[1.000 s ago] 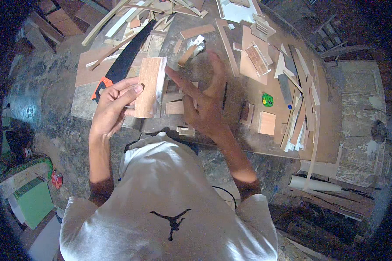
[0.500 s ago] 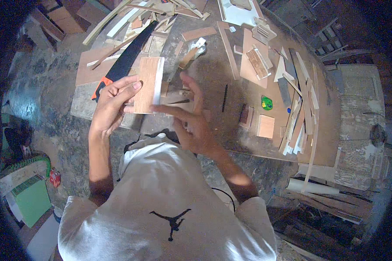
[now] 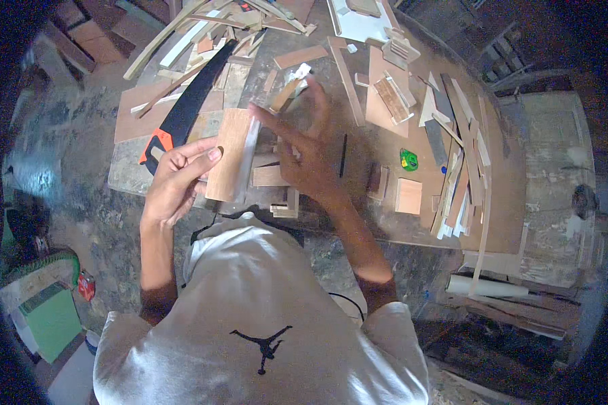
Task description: Assemble and glue small wooden project components on a workshop table.
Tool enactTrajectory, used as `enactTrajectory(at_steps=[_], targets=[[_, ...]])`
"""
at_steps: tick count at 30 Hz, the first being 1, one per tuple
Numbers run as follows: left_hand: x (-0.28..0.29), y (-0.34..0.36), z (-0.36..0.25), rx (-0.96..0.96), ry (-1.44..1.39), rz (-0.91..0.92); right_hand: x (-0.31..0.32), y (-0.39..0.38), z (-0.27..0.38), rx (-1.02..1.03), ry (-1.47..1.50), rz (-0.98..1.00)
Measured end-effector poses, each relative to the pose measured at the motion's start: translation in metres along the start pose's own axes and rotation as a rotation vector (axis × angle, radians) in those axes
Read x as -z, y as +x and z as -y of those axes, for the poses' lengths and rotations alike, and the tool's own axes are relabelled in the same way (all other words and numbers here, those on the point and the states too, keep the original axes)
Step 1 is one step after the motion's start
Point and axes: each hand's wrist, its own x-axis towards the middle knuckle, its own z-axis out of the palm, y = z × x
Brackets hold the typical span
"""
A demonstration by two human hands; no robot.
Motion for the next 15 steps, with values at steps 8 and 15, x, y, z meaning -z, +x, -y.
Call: enactTrajectory(at_steps=[8,15], targets=[[-0.005,-0.004,-0.008,-0.073,0.037,-0.045,0.015,0.000,0.003,-0.018,-0.078,-0.066],[-0.018,-0.004,-0.012,-0.106,0.146,-0.012,0.024,0.007,0.008,0.141,-0.241,-0.014]])
